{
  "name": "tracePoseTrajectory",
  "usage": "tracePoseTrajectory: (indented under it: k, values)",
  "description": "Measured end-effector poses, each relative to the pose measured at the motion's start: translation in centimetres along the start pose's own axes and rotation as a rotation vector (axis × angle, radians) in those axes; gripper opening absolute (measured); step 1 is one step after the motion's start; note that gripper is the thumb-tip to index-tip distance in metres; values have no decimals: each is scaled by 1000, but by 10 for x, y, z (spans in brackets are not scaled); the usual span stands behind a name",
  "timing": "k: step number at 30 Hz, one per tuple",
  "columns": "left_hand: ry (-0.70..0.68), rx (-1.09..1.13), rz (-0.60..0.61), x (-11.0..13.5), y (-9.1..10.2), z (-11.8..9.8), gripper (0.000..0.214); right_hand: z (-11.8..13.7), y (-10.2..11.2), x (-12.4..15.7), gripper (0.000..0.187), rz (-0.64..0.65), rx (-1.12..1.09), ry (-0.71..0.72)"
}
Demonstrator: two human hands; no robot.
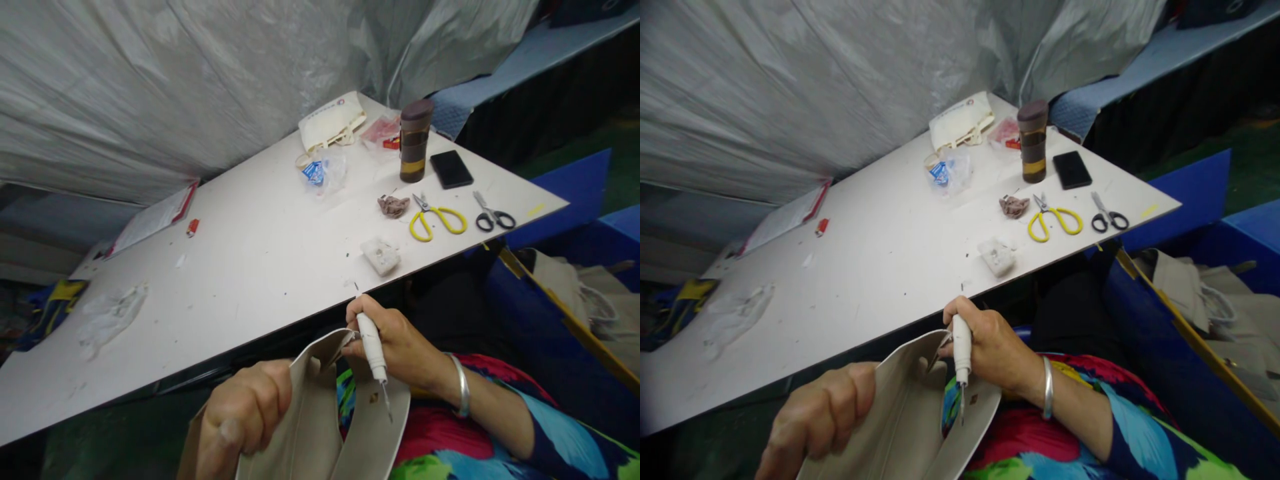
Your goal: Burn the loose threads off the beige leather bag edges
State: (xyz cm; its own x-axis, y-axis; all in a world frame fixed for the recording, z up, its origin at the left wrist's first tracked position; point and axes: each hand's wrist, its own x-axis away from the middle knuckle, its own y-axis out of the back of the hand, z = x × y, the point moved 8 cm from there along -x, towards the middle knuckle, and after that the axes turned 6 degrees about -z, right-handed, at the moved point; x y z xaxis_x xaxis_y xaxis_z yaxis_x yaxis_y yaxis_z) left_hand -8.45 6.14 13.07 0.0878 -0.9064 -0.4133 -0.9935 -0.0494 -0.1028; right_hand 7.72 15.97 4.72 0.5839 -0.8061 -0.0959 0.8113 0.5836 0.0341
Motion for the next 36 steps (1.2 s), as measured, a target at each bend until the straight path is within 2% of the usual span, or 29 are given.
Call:
tracePoseTrajectory:
  k: [2, 5, 10, 13, 15, 18, 19, 20, 23, 24, 25, 27, 29, 33, 36]
  values:
    - [17, 16, 74, -1, -15, 0, 51, 1, 1, 2, 25, -25, -7, -18]
    - [0, 44, 50, -3, -25, -6, 51, 3, 2, 5, 21, -71, -1, -24]
    - [43, -30, 22, 6, -21, -5, 55, 5, 3, 9, 21, -98, 30, 10]
    - [2, 51, 9, 10, -9, -4, 57, 11, 4, 11, 15, -91, 22, 90]
    - [-57, 211, 98, 9, -8, -6, 58, 19, 4, 14, 12, -61, 21, 171]
    - [-136, 510, 407, 11, -15, -16, 53, 32, 1, 17, 12, 7, 30, 290]
    - [-121, 559, 436, 9, -15, -15, 49, 35, 0, 18, 12, 26, 36, 322]
    - [-79, 549, 382, 3, -11, -9, 44, 38, -1, 18, 13, 41, 43, 345]
    - [157, 221, -35, -12, 9, 29, 27, 40, -3, 15, 17, 58, 74, 356]
    - [248, 111, -105, -13, 10, 41, 31, 39, -3, 14, 19, 62, 89, 348]
    - [344, 46, -113, -11, 6, 54, 38, 37, -3, 13, 22, 62, 104, 340]
    - [516, 36, -15, -5, -12, 75, 49, 34, -1, 11, 25, 45, 136, 317]
    - [616, 35, 55, 2, -24, 86, 53, 28, 4, 9, 25, 6, 172, 276]
    - [633, -146, 119, 7, -30, 79, 57, 19, 12, 9, 25, -75, 215, 217]
    - [630, -285, 151, 7, -31, 66, 60, 18, 12, 13, 20, -115, 139, 227]
